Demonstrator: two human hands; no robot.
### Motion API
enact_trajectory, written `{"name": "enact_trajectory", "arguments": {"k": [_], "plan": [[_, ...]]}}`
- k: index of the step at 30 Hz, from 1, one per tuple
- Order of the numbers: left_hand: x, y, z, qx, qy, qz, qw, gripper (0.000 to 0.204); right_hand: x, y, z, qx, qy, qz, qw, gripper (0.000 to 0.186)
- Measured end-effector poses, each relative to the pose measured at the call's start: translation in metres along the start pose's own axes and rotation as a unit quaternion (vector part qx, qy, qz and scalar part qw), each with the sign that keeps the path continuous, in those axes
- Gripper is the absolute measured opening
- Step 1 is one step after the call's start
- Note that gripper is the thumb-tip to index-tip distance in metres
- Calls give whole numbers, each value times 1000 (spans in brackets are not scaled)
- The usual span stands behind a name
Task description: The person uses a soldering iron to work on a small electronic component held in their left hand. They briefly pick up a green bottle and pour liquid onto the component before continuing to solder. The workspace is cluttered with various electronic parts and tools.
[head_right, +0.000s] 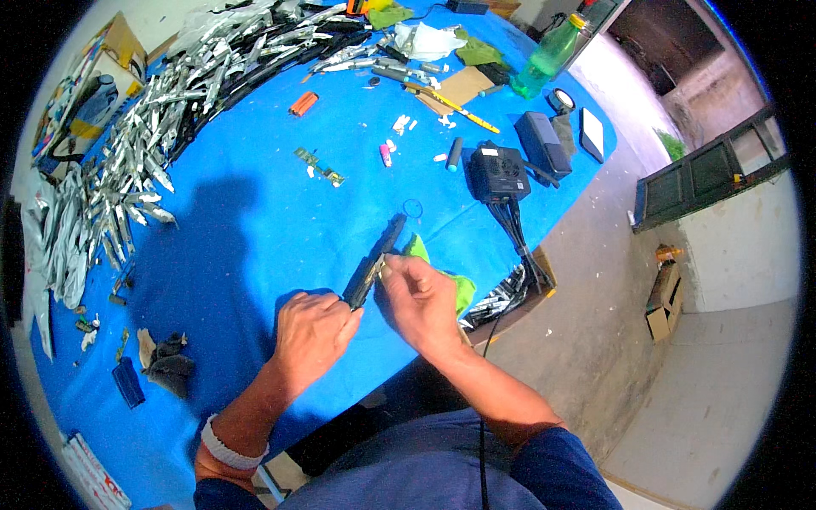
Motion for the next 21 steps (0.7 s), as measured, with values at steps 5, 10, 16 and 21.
{"name": "enact_trajectory", "arguments": {"k": [5,10,16,21], "plan": [[-1,-1,-2,-4,10,-1,1000,27,-1,1,4,43,-78,18,996,12],[-1,-2,-4,-10,8,-14,1000,31,-2,2,8,53,-62,56,995,12],[-2,-3,-5,-13,11,-22,1000,31,-4,3,6,38,-62,112,991,11],[0,-1,-1,1,-7,-18,1000,30,-1,-2,2,-29,20,8,999,12]]}}
Point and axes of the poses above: each hand's wrist, its own y-axis towards the middle knuckle, its own x-axis out of the back of the hand, z = x × y, the point moved 8 cm from there along y, towards the middle knuckle, and after that the axes turned 6 degrees about x, right-handed, at the moved point
